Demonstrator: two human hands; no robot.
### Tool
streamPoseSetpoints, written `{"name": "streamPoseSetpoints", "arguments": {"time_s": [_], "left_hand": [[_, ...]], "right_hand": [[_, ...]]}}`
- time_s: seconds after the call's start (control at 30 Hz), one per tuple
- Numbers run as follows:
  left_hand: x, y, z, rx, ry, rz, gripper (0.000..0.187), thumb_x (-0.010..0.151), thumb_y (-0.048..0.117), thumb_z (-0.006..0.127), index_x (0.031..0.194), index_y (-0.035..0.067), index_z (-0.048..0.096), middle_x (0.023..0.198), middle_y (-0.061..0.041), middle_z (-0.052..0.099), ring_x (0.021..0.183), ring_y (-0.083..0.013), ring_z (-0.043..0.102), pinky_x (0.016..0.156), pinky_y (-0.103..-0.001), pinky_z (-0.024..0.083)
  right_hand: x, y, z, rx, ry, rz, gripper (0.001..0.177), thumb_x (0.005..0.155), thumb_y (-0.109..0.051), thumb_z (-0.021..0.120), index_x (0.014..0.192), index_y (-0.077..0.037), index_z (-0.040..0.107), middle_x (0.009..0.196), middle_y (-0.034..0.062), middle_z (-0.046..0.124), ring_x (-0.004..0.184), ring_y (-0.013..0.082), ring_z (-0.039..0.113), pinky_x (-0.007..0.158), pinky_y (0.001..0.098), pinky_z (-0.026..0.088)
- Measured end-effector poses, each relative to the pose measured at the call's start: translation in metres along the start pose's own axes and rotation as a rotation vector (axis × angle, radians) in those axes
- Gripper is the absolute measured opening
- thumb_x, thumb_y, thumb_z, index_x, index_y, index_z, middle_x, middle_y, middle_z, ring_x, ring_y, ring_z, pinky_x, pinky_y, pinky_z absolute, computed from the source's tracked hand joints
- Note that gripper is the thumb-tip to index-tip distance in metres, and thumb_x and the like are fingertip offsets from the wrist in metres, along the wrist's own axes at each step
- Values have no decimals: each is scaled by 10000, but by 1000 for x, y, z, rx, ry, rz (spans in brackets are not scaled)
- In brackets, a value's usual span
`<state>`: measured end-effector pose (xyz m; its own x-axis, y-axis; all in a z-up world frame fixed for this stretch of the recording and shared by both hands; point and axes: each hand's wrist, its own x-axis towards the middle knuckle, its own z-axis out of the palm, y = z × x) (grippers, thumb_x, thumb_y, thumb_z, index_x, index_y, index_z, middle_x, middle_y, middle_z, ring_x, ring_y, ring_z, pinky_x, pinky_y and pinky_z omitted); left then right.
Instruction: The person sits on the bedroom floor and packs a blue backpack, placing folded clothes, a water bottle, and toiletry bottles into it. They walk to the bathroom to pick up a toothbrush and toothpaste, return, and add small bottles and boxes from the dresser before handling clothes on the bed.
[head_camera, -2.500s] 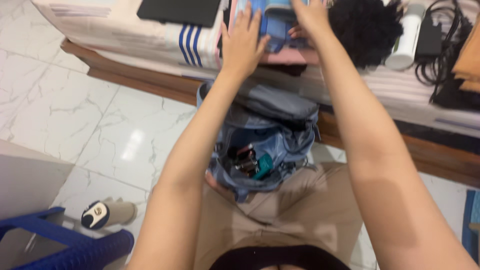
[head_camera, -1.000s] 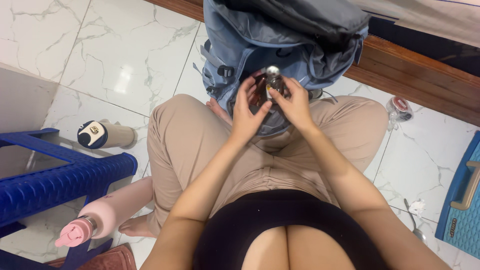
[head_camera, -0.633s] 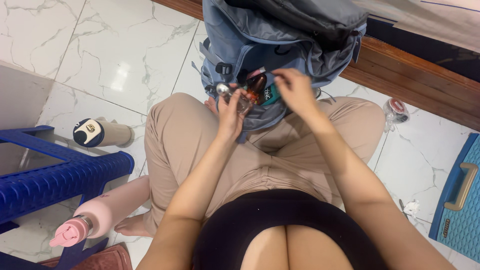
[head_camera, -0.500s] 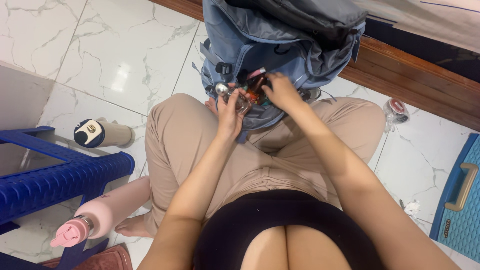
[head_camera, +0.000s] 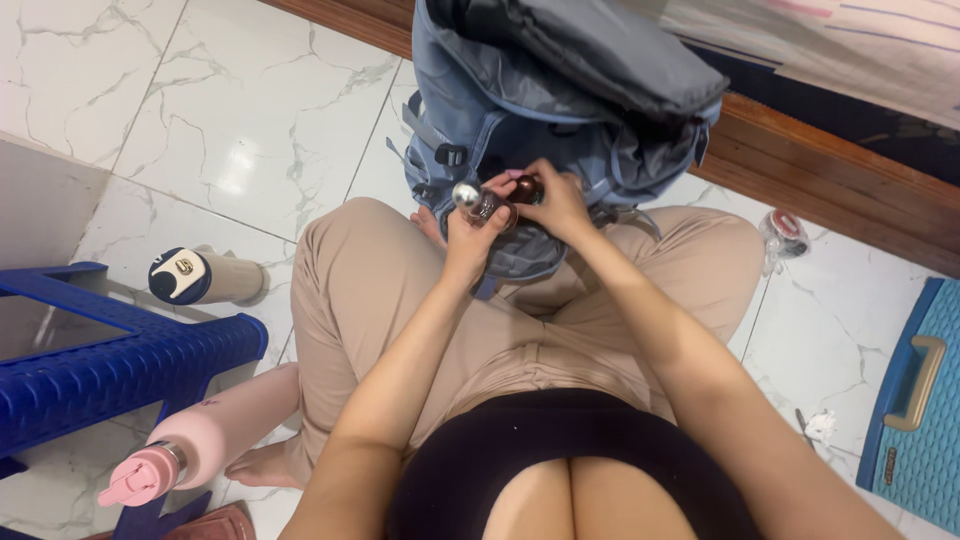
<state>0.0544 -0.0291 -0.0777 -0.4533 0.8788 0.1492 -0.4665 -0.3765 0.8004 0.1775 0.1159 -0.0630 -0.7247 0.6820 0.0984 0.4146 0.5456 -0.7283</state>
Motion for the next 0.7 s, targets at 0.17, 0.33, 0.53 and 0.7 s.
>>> {"name": "streamPoseSetpoints", "arguments": {"time_s": [0.17, 0.33, 0.53, 0.7], "left_hand": [[-4, 13, 1, -66, 42, -88, 564, 1018, 288, 781, 1414, -73, 605, 1223, -150, 613, 975, -124, 621, 864, -275, 476], [-5, 28, 4, -22, -245, 1, 814, 878, 533, 807, 1455, 50, 496, 1356, -70, 512, 909, -89, 655, 1014, -228, 435], [-18, 18, -2, -351, -419, -313, 603, 849, 488, 864, 1088, -20, 645, 1491, -163, 522, 1096, -228, 583, 900, -375, 486], [-15, 14, 8, -397, -341, -262, 497, 916, 478, 815, 1069, 45, 625, 1444, -213, 537, 1421, -334, 537, 1154, -508, 503]], "right_hand": [[-18, -37, -44, 289, 190, -72, 525, 816, -62, 901, 1252, -34, 611, 1099, 63, 733, 1027, 134, 710, 816, 260, 562], [-27, -90, -91, 419, 218, -71, 485, 866, -33, 869, 1287, -11, 629, 1130, 52, 681, 1003, 111, 669, 680, 191, 536], [-25, -124, -85, 636, 79, -8, 459, 925, -26, 739, 1357, -17, 585, 1264, 60, 641, 1057, 102, 615, 670, 218, 604], [-78, -78, -119, 202, 327, -152, 340, 1005, -48, 644, 1344, -35, 620, 1334, 127, 585, 1130, 187, 649, 994, 333, 542]]}}
